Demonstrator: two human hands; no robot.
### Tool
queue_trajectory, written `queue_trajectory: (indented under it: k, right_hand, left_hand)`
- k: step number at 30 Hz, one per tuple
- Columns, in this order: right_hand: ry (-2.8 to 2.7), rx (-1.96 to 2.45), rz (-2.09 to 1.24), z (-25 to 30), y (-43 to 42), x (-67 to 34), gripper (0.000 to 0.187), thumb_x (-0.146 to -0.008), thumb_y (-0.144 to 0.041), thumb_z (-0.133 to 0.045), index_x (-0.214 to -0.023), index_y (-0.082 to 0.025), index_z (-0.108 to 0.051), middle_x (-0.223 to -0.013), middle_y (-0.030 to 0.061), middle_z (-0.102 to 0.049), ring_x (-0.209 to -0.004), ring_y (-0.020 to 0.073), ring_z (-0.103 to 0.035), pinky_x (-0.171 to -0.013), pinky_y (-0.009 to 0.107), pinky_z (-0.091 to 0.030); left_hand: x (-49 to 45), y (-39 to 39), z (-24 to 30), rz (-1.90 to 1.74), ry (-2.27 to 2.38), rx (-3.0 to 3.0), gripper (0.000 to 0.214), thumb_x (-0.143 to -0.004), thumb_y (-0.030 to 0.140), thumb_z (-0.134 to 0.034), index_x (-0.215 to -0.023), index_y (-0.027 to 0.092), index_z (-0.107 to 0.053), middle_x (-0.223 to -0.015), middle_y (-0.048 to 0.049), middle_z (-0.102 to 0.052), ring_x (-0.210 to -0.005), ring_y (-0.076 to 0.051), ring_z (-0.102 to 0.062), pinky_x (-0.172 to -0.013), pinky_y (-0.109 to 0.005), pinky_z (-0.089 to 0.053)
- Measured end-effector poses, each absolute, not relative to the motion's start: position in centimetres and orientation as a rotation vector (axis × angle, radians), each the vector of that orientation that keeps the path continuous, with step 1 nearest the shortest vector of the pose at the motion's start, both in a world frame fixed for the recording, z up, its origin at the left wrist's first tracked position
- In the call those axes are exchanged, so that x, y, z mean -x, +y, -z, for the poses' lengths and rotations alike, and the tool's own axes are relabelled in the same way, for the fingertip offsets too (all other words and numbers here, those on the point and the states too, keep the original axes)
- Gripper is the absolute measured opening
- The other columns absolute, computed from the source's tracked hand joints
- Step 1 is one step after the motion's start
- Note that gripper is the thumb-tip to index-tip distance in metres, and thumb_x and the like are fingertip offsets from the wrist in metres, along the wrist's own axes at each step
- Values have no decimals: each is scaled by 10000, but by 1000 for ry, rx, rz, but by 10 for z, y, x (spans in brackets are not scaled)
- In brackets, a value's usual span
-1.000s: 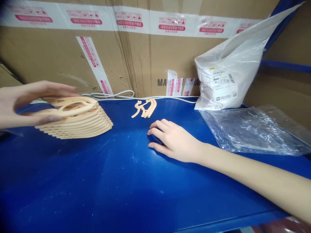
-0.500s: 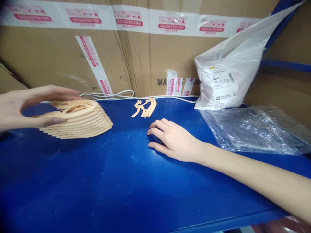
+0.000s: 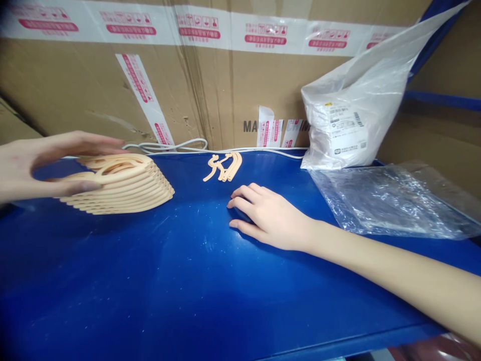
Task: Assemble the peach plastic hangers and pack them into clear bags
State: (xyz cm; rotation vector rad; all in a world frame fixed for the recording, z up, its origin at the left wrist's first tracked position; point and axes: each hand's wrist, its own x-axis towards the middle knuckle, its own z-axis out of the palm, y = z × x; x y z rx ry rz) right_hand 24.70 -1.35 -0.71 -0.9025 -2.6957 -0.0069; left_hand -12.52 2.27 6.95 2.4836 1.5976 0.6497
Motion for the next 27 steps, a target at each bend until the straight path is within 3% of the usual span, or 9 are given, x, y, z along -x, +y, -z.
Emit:
queue_trajectory:
  k: [5, 8, 11, 14, 18, 20, 23, 27]
  right_hand:
    - [-2687, 897, -9, 7, -13, -246, 330, -998, -403, -449, -1164, -161, -601, -1223, 127, -594, -1080, 249, -560, -946, 445, -482]
    - [-2687, 898, -5, 7, -13, -246, 331, -999, -399, -448, -1165, -157, -602, -1220, 129, -595, -1076, 248, -563, -945, 446, -482]
    - [-2697, 906, 5, 7, -13, -247, 347, -1004, -402, -437, -1165, -143, -603, -1222, 131, -592, -1070, 246, -561, -949, 438, -476]
    - [-2708, 908, 5, 7, -13, -248, 357, -1003, -407, -440, -1169, -137, -604, -1223, 132, -589, -1068, 247, -557, -957, 435, -470]
    - [-2689, 899, 13, 7, -13, -248, 340, -1000, -399, -448, -1169, -145, -598, -1218, 136, -589, -1066, 250, -560, -955, 444, -477]
    - [-2685, 889, 14, 7, -13, -248, 330, -999, -395, -451, -1167, -153, -597, -1217, 137, -591, -1064, 251, -564, -946, 448, -485]
    - [-2686, 887, 22, 7, -13, -248, 331, -997, -393, -454, -1170, -152, -599, -1217, 142, -595, -1075, 258, -564, -949, 463, -486]
    - [-2687, 892, 35, 7, -13, -248, 346, -999, -390, -449, -1171, -133, -605, -1207, 150, -598, -1086, 263, -565, -946, 460, -488]
  left_hand:
    - [126, 20, -71, -623, 1608, -2551, 755, -751, 746, -559, -1321, 251, -556, -1227, -2, -670, -1090, -271, -628, -1009, -541, -435]
    - [120, 15, -75, -601, 1586, -2597, 769, -794, 737, -512, -1400, 265, -473, -1382, -10, -570, -1205, -321, -556, -1051, -587, -383]
    - [96, 1, -72, -811, 1453, -2788, 654, -916, 571, -438, -1496, 292, -325, -1565, 28, -348, -1429, -344, -297, -1190, -545, -187]
    - [56, -24, -51, -1110, 1256, -2920, 535, -958, 327, -421, -1485, 311, -329, -1535, 33, -394, -1442, -255, -319, -1233, -426, -201]
    - [15, -45, -11, -642, 1044, -2981, 573, -981, 300, -424, -1517, 249, -230, -1591, -25, -320, -1491, -223, -230, -1244, -451, -203]
    - [10, -44, 4, -479, 995, -2959, 603, -996, 374, -424, -1536, 226, -200, -1607, -51, -287, -1491, -236, -233, -1226, -467, -247]
    - [17, -36, 13, -337, 1038, -2884, 622, -996, 481, -413, -1537, 223, -248, -1601, -71, -294, -1468, -270, -292, -1203, -494, -289]
    - [28, -28, 11, -274, 1004, -2890, 583, -1000, 493, -409, -1532, 286, -289, -1589, -40, -320, -1439, -280, -351, -1194, -502, -300]
